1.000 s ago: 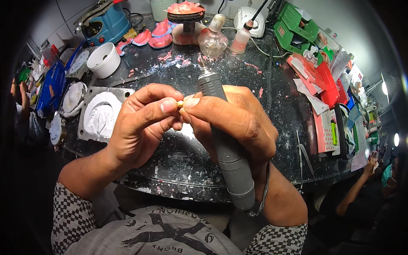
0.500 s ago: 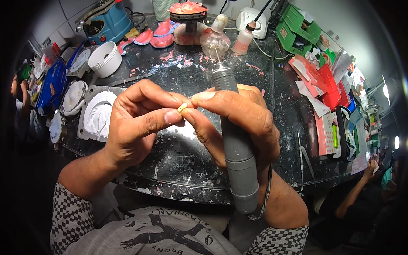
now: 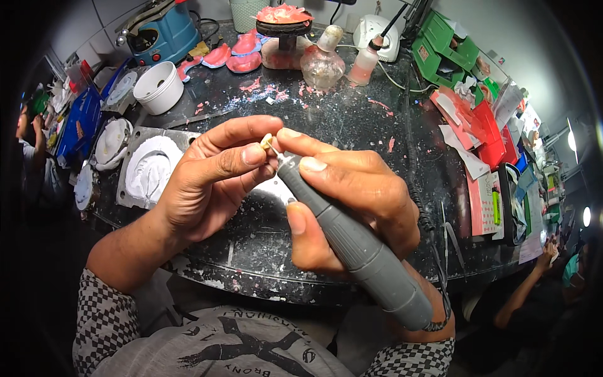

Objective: The person uses a rotary tool to polish small dental components by hand, and uses a probe to scrape the interior of a metal mold. They also sort dental pieces within a plastic container by hand.

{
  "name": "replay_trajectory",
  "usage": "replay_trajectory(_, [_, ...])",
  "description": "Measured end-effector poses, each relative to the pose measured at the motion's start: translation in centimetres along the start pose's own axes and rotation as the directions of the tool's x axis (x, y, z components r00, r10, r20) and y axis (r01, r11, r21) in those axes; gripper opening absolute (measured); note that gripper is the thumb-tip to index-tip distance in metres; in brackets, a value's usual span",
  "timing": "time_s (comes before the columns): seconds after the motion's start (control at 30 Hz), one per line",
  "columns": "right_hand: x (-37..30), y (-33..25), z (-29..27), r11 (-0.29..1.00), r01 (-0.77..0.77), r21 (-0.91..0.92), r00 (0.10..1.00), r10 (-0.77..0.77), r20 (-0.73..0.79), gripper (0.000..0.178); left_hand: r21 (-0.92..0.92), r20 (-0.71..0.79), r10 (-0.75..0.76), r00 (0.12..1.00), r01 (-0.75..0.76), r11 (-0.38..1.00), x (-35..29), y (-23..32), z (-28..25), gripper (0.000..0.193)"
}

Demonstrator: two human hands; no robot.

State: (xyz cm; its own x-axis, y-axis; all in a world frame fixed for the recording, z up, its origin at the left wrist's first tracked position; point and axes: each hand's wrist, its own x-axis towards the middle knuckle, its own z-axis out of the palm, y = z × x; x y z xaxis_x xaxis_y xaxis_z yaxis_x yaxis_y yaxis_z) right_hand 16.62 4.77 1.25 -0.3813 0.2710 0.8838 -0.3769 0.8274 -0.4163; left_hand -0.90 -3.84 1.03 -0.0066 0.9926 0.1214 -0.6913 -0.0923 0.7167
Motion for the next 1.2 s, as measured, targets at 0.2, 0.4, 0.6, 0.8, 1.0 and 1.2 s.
replay_trajectory(0.2, [0.0,0.04,0.16,0.999,0.001,0.034,1.0,-0.001,0.0,0.032,0.033,-0.032,0.011,0.999,-0.01,0.999,-0.05,0.05,0.07,0.03])
replay_trajectory(0.4, [0.0,0.22,-0.14,0.995,-0.034,0.088,0.999,0.033,0.012,0.031,0.028,-0.021,0.006,1.0,-0.005,1.0,-0.03,0.0,0.09,0.027])
replay_trajectory(0.6, [-0.01,0.19,-0.25,0.993,-0.046,0.105,0.999,0.043,0.034,0.032,0.031,-0.019,0.015,1.0,-0.015,0.999,0.0,-0.07,0.16,0.027])
replay_trajectory(0.8, [-0.04,0.03,-0.16,0.991,-0.071,0.112,0.997,0.067,0.037,0.031,0.053,-0.012,0.04,0.999,-0.039,0.998,-0.11,-0.44,-0.32,0.029])
replay_trajectory(1.0, [-0.12,0.15,-0.09,0.991,-0.059,0.117,0.998,0.056,0.027,0.03,0.028,-0.003,0.04,0.999,-0.04,0.999,-0.17,-0.42,-0.18,0.027])
replay_trajectory(1.2, [-0.22,-0.14,-0.34,0.989,-0.057,0.136,0.998,0.054,0.029,0.031,0.001,0.041,0.048,0.998,-0.048,0.999,-0.12,-0.57,-0.32,0.025])
